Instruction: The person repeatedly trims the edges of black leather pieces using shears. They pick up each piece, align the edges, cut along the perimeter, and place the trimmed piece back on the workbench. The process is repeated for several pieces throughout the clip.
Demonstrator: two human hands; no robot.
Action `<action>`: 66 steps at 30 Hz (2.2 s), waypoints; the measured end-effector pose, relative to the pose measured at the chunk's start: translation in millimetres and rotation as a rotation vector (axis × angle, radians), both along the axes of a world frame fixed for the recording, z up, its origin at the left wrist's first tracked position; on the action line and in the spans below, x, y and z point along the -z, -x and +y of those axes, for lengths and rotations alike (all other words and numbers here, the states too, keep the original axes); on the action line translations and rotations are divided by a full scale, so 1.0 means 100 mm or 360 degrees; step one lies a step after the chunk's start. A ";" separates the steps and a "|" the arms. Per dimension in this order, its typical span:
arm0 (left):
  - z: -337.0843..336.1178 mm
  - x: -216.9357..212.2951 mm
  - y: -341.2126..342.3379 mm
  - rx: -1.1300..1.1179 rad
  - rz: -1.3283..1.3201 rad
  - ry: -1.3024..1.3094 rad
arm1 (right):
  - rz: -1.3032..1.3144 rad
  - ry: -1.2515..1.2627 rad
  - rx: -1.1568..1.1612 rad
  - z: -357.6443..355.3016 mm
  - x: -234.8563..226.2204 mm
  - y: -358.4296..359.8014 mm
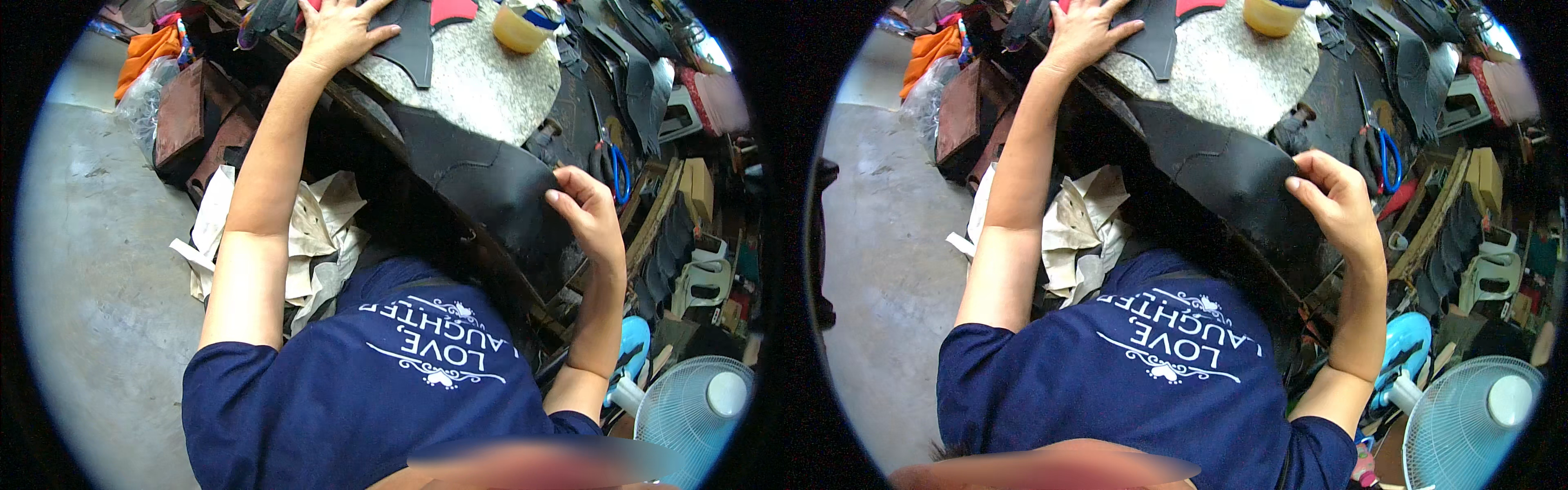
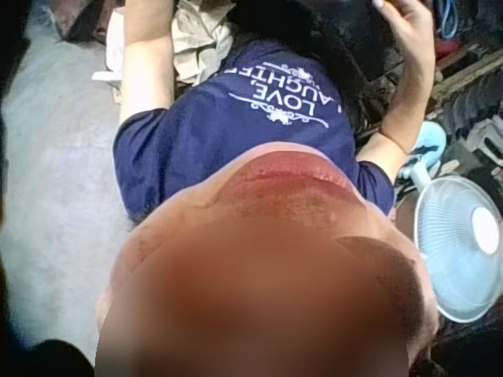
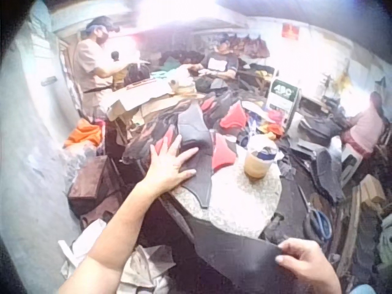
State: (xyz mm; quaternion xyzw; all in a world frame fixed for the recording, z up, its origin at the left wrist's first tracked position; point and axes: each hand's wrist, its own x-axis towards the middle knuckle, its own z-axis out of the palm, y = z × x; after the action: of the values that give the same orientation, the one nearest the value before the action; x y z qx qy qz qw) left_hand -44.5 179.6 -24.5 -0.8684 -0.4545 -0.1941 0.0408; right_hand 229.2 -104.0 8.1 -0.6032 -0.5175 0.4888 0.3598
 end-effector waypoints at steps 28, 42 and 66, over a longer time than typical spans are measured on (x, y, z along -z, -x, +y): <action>-1.61 0.08 -0.40 0.0571 -0.1316 0.1847 | -0.1496 -0.0561 -0.0112 0.08 -0.27 0.39; -1.68 0.18 -0.24 0.0923 -0.1142 0.0989 | -0.1139 -0.0406 -0.0055 0.06 -0.39 0.19; -1.66 0.13 -0.17 0.0966 -0.1073 0.1142 | -0.1072 -0.0417 -0.0142 -0.04 -0.46 0.22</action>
State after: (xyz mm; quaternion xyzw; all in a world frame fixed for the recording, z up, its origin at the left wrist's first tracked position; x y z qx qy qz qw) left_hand -27.6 13.2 -37.3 -0.8095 -0.2103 -0.2968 -0.4608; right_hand 206.8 -108.3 54.3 -0.6559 -0.6910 0.2076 0.2217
